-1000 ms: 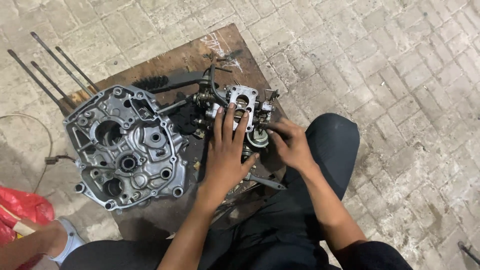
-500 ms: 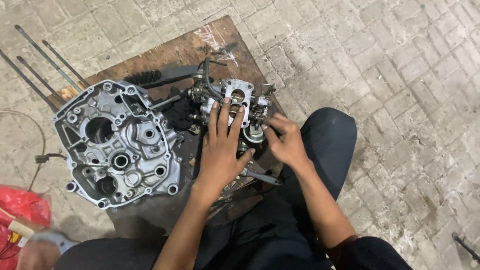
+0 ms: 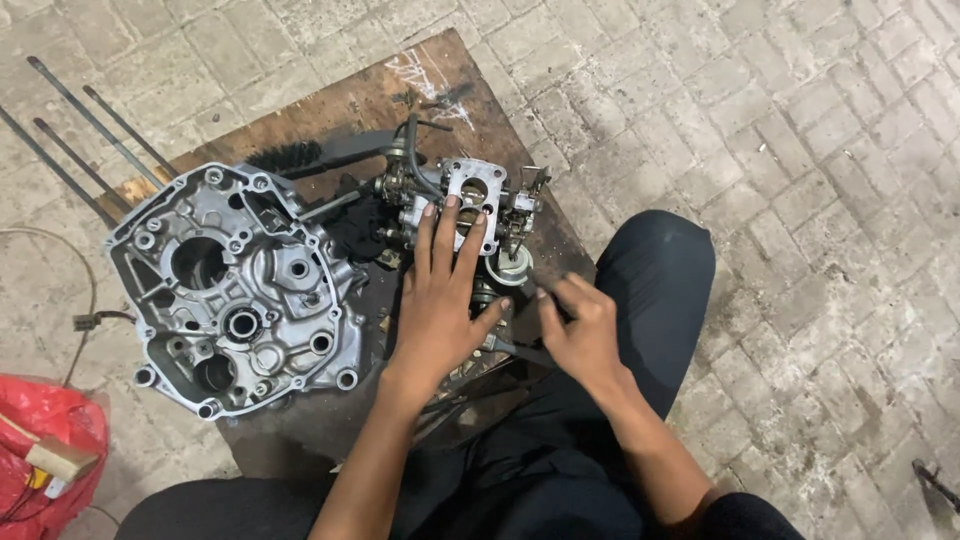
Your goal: The person assembles a small engine by hand, placing and adjusting internal components such as gears and a piston assembly on a wooden board. The person aligns parts, rotates components, and secures them together without using tools.
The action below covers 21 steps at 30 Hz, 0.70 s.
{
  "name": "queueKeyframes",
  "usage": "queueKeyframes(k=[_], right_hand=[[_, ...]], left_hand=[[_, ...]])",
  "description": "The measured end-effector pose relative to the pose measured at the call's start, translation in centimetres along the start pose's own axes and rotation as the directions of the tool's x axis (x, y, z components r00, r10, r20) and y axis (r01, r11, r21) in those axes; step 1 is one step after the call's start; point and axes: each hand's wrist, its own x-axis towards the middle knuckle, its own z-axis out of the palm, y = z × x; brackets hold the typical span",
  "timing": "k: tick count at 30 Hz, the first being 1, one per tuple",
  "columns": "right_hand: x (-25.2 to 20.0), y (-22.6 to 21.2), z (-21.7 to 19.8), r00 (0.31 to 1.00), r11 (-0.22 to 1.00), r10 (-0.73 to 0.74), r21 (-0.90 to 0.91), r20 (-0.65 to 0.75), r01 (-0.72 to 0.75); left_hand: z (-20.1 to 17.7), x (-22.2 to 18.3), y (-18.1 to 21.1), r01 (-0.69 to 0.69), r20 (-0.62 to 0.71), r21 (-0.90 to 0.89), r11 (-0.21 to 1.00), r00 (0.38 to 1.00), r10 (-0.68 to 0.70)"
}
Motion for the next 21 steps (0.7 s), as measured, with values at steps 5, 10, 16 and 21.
queueKeyframes(k=[5,10,16,21], right_hand=[[0.5,2.2,0.1,0.975,0.957,0.211,0.218,-0.066,-0.193],[0.8,1.6,1.4,0.97,0.942,0.237,0.258,-0.062,-0.214],[-0.9,3.8,3.4,0.955,0.919,0.284,0.309,-0.091,-0.244],[0.4,3.1,4.4,0.965,0.938,0.173,0.331,-0.196,-0.101]], left_hand=[[0.2,0.3,-0.1,-0.004,-0.012,-0.019,1.0,1.0,0.004],[0.2,0.1,0.0,-0.008,-0.026,0.007,1.0,1.0,0.008],[0.5,0.3,-0.2,-0.006,-0.024,-0.025,1.0,1.0,0.005],[0.5,0.2,-0.3,-0.001,-0.019,-0.036,0.999,1.0,0.0]])
